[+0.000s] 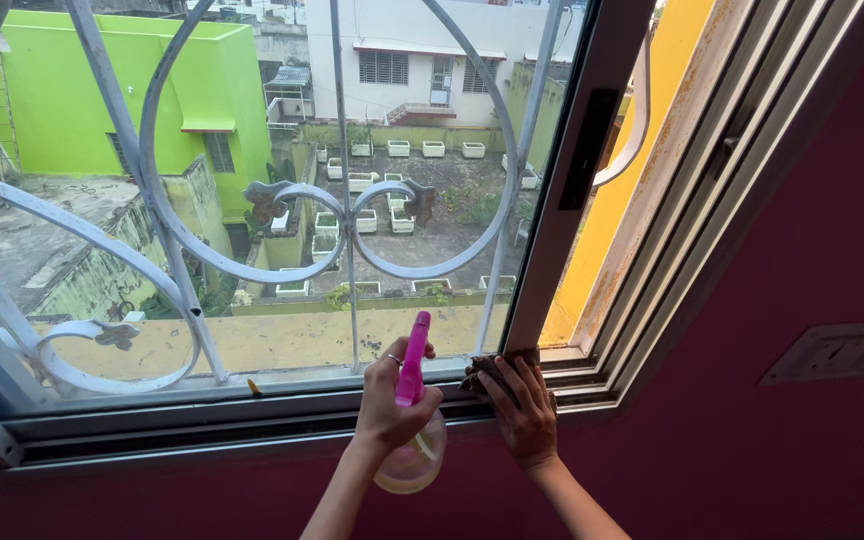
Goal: The person sprays a liquid from a bottle onto a window pane and wipes the glass and the window track with a cloth.
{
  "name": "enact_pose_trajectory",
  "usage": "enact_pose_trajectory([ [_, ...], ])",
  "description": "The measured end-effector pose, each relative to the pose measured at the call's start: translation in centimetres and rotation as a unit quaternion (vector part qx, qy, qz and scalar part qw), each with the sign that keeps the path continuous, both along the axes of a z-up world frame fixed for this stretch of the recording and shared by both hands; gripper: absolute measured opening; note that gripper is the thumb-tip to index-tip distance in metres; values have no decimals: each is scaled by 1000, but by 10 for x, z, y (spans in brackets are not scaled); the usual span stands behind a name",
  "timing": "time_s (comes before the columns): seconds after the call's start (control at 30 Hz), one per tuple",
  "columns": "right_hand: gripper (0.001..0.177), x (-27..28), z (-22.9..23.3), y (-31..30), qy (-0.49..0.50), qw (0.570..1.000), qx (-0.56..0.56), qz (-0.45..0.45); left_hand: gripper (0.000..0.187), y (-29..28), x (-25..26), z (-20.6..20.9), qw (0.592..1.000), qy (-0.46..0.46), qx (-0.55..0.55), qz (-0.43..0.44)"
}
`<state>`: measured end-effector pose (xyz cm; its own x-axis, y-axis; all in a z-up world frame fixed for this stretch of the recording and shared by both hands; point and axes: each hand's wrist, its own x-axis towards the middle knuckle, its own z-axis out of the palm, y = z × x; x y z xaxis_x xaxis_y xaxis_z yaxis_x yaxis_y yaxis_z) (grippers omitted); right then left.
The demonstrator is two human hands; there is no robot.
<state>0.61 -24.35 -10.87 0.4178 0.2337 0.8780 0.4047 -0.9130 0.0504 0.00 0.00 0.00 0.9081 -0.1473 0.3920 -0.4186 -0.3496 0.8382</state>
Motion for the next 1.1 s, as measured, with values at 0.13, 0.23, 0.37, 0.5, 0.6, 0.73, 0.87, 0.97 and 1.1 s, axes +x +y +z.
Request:
enact_pose_trajectory([
  [0.13, 48, 2, -2, 1, -12, 1000, 10, -8, 44, -10, -25, 2, 999, 13, 8, -43],
  [0.23, 48, -1, 2, 1, -9, 1000, 12, 10, 45, -17, -36, -10, 999, -1, -23, -29],
  [0.37, 48, -5, 8, 4, -3, 1000, 10, 6, 44, -28, -39, -27, 996, 0, -82, -22],
  [0.5, 49, -8, 9, 5, 5, 1000, 13, 0, 42, -30, -34, -38, 995, 17, -90, -27],
  [0.6, 48, -7, 8, 6, 0, 1000, 10, 1, 40, -27, -32, -43, 994, -12, -97, -46],
  [0.73, 48, -6, 7, 5, 0, 1000, 8, 0, 41, -27, -32, -40, 996, 17, -84, -35],
  [0.87, 47, -6, 7, 5, -2, 1000, 13, 3, 33, -26, -33, -37, 997, 29, -63, -26],
  [0.97, 47, -5, 6, 5, -1, 1000, 11, 0, 28, -27, -32, -38, 998, 39, -53, -15],
  [1.1, 47, -3, 3, 5, -2, 1000, 18, 0, 28, -27, -31, -42, 997, 60, -37, -25],
])
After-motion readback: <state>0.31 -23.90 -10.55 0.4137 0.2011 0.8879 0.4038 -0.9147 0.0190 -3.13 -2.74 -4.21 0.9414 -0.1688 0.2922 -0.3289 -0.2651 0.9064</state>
